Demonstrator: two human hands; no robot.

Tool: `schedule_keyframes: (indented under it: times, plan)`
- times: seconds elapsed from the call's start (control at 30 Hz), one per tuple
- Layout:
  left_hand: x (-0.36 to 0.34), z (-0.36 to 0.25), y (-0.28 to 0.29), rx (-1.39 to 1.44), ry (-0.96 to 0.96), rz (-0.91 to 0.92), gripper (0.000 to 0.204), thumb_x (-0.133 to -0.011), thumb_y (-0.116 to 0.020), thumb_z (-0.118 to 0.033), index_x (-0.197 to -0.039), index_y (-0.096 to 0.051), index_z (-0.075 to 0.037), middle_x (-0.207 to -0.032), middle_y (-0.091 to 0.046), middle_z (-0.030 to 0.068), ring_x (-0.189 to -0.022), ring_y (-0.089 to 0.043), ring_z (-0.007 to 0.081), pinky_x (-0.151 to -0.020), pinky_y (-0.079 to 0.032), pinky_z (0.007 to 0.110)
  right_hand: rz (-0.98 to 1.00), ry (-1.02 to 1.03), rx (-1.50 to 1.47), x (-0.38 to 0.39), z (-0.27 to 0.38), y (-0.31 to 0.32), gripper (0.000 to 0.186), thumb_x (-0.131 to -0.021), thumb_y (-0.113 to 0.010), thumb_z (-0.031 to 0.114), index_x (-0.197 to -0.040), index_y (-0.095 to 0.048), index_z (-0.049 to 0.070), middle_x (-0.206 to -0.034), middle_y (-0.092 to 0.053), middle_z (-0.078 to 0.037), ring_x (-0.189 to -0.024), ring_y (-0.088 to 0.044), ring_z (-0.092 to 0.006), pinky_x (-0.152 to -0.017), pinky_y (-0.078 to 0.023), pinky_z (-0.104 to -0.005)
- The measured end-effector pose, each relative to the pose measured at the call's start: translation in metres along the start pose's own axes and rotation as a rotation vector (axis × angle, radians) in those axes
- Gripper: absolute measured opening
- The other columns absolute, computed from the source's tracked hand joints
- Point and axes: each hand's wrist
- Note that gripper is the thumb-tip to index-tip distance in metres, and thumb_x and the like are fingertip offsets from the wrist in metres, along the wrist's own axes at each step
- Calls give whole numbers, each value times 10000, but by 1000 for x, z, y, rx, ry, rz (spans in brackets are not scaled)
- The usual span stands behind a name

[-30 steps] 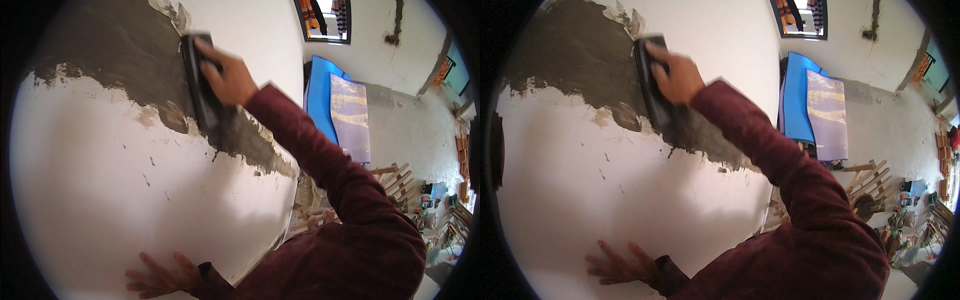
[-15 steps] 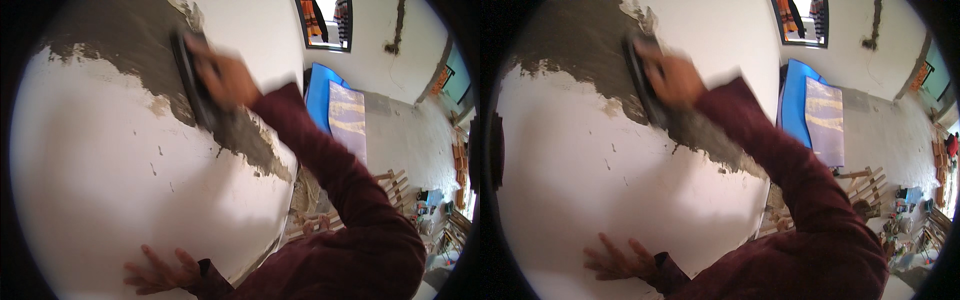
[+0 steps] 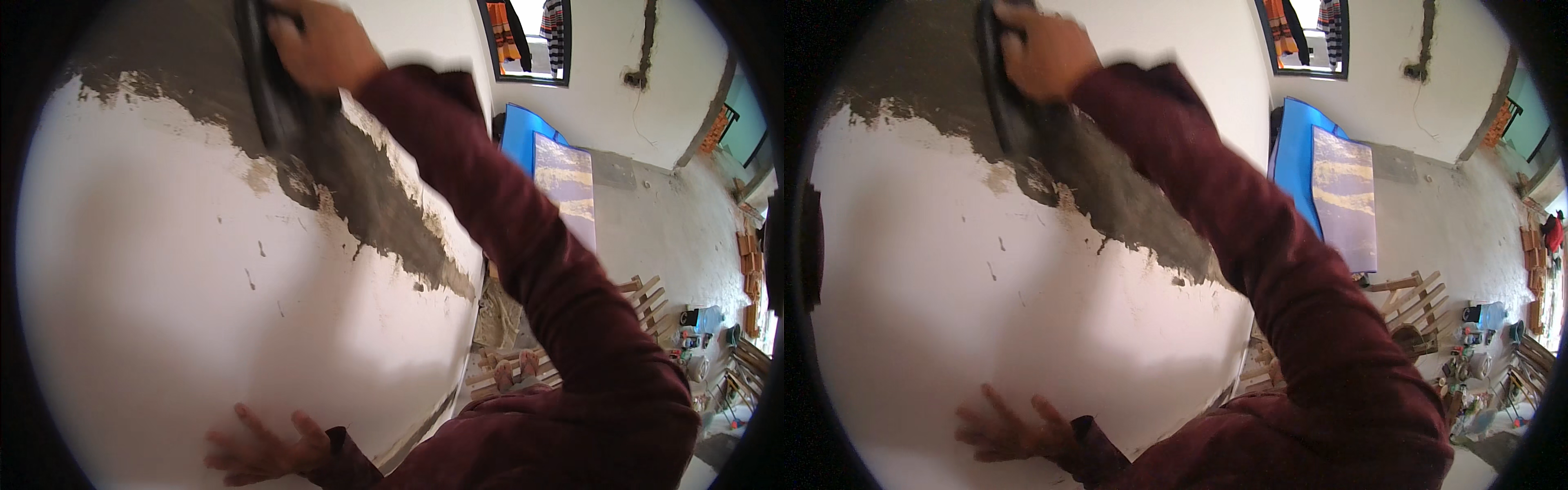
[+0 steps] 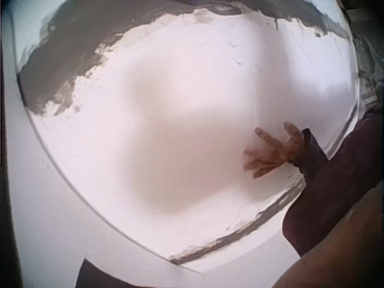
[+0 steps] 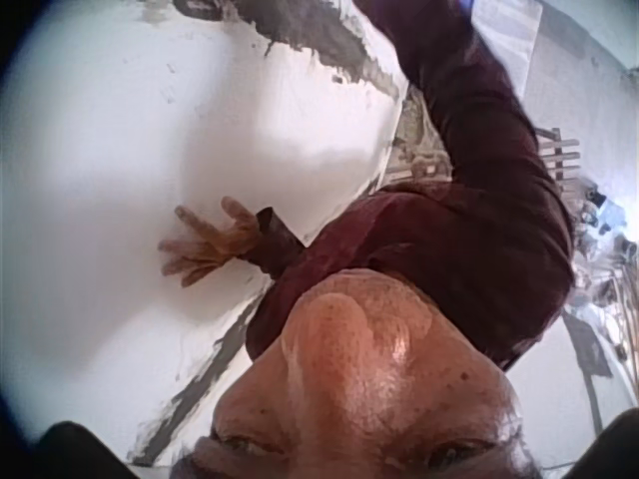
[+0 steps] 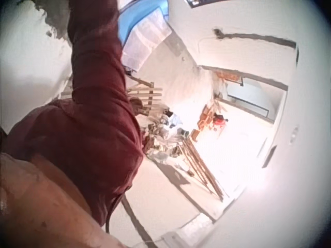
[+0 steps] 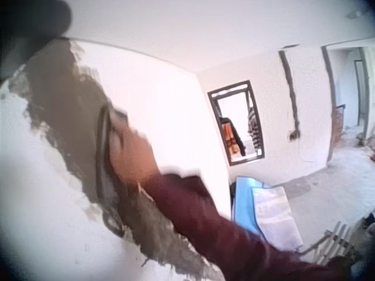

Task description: The person uses a float to smooth wet plaster along a horizontal patch on a wall, repeatedly reaching down to a bucket on a wooden stand to reload the tool with material.

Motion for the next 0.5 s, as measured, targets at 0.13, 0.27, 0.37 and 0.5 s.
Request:
schedule_keyframes:
  times: [0.13,0.27,0.37,0.5]
  plan:
    - [-4,-5,0,-35,-28,-38,736,-976,-330,-709,-1461,-577,-215,-1628,-340,175,-1535,-201,423,-1185,6,656,321,-304,-17,212,11,35,607,-932,-570,105,-1509,-462,260,-1070,-619,-226,-886,-632,-452,-822,-530,-512]
    - [-2,-3,-3,-89,-68,-60,663,-986,-396,-659,-1426,-610,-211,-1613,-366,178,-1514,-254,430,-1174,-53,679,723,-1090,98,383,14,118,565,-947,-574,177,-1497,-467,244,-1241,-646,-225,-1117,-631,-396,-972,-502,-437]
    - [4,-1,-3,-151,-64,32,610,-1003,-436,-605,-1428,-601,-199,-1606,-376,178,-1498,-291,430,-1167,-96,687,407,-1428,71,490,25,204,552,-990,-538,189,-1530,-442,126,-1420,-589,-195,-1346,-547,-297,-1139,-398,-371]
    - [7,-22,-3,64,-236,202,645,-972,-486,-625,-1459,-569,-210,-1635,-307,189,-1520,-216,429,-1150,-57,713,109,-1550,121,601,37,340,646,-1001,-628,238,-1578,-358,133,-1537,-468,-170,-1333,-501,-278,-1131,-376,-352]
Point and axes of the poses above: each hand's wrist, its own x-axis away from the middle knuckle, its own y-axis out of the back of the hand, z = x × y
